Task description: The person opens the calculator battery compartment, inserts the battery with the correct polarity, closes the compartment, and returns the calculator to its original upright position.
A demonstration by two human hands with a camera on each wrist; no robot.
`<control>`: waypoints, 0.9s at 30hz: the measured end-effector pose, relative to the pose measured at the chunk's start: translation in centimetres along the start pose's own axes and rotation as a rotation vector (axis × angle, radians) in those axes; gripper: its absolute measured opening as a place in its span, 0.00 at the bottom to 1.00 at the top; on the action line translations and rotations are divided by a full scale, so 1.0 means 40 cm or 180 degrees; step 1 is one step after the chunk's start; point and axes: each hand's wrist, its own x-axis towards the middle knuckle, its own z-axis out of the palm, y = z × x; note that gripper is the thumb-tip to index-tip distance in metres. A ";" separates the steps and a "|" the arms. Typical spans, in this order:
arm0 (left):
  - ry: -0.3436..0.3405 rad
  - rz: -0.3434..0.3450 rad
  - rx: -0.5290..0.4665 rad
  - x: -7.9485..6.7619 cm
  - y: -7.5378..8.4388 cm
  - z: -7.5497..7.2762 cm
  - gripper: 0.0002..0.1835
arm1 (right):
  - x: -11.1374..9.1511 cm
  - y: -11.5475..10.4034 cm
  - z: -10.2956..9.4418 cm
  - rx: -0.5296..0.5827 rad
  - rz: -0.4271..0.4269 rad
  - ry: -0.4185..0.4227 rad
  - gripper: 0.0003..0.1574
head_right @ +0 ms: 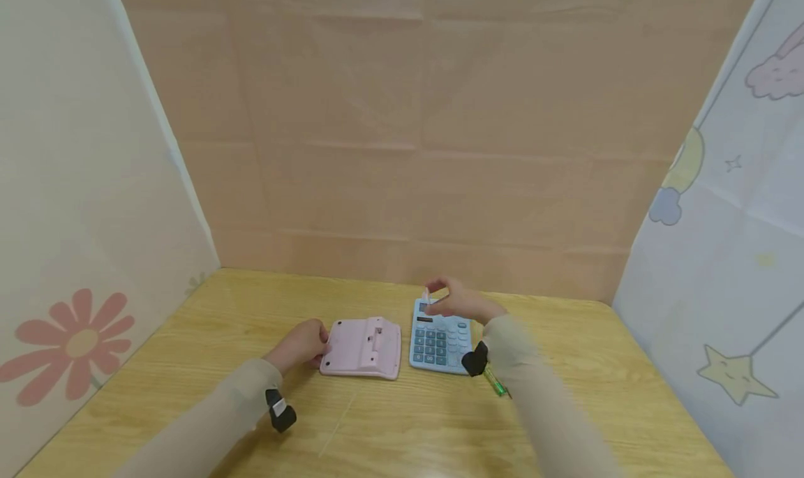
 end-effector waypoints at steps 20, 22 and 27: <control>0.0009 0.0057 0.0034 -0.001 -0.007 0.000 0.05 | -0.094 0.235 -0.100 -0.1004 0.0681 0.0224 0.36; 0.0013 0.0066 0.0036 0.001 -0.007 0.002 0.05 | -0.091 0.232 -0.095 -0.1147 0.0661 0.0207 0.36; -0.0010 0.0029 0.0011 0.008 -0.008 0.004 0.05 | -0.082 0.224 -0.083 -0.1327 0.0695 0.0131 0.36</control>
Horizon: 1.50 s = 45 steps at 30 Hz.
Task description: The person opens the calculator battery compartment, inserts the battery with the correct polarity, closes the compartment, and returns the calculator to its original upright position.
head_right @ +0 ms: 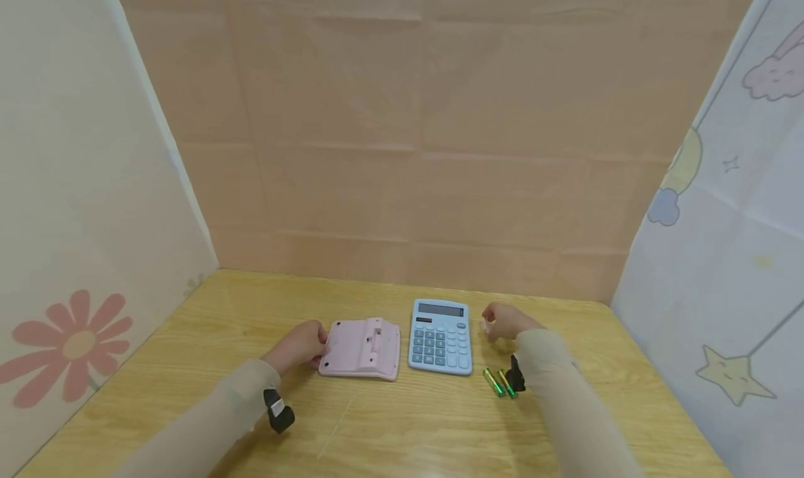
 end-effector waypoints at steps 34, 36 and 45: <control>-0.0061 -0.0016 -0.0043 -0.011 0.003 -0.008 0.05 | 0.016 0.000 0.044 -0.0414 0.0361 0.0022 0.39; -0.0065 -0.0047 -0.0053 -0.010 0.002 -0.006 0.05 | 0.015 -0.002 0.041 -0.0388 0.0352 0.0003 0.41; -0.0049 -0.0029 -0.0122 -0.007 0.001 -0.005 0.05 | -0.011 -0.029 -0.009 -0.0143 0.0023 0.0184 0.34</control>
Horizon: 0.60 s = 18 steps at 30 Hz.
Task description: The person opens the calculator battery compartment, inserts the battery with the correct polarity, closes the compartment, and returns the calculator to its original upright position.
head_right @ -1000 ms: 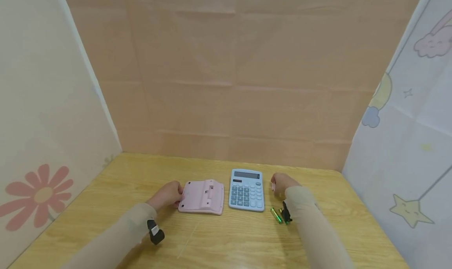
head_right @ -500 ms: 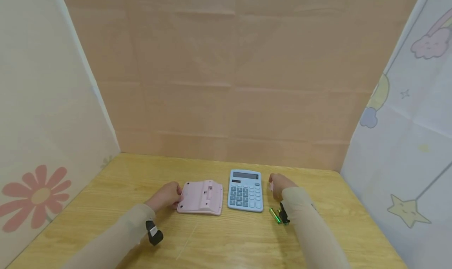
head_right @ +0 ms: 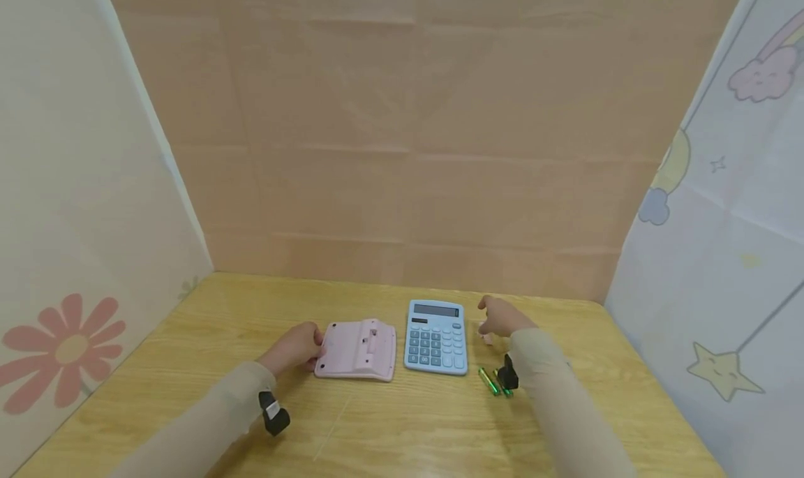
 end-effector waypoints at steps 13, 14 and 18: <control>0.0030 -0.0004 -0.0001 0.000 -0.001 -0.001 0.05 | -0.073 -0.044 -0.057 0.0716 -0.0186 0.0129 0.23; 0.0032 -0.0007 0.0003 0.001 -0.001 0.000 0.05 | -0.080 -0.047 -0.056 0.0746 -0.0154 0.0091 0.23; 0.0040 -0.0027 -0.0018 0.002 0.001 0.000 0.05 | -0.112 -0.063 -0.041 0.0796 0.0095 -0.0081 0.24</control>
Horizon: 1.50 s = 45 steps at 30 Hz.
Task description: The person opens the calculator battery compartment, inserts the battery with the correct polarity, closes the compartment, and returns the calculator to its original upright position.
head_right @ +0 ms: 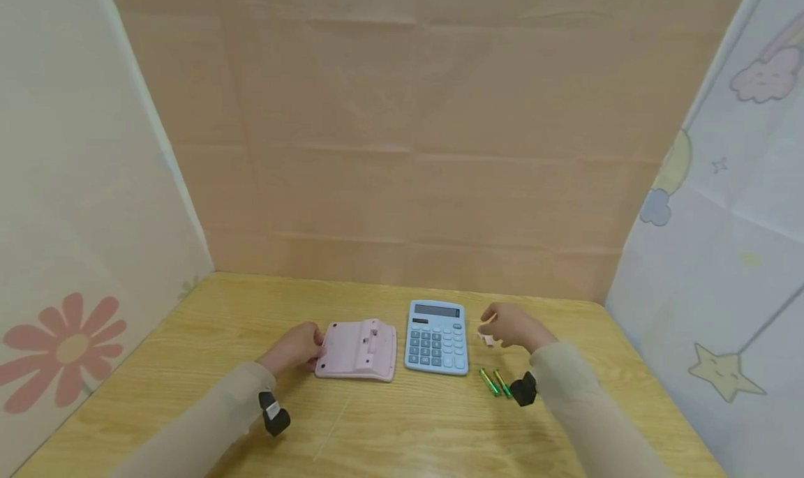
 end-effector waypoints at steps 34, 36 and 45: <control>-0.0001 0.0061 0.0154 -0.001 -0.008 0.010 0.05 | -0.031 0.010 0.183 -0.0961 0.0173 0.0047 0.21; 0.0004 0.0077 0.0170 0.003 -0.009 0.011 0.05 | -0.031 0.010 0.182 -0.0986 0.0146 0.0061 0.20; 0.0036 0.0036 0.0158 0.005 -0.002 0.010 0.05 | -0.034 0.001 0.172 -0.0926 0.0105 0.0058 0.18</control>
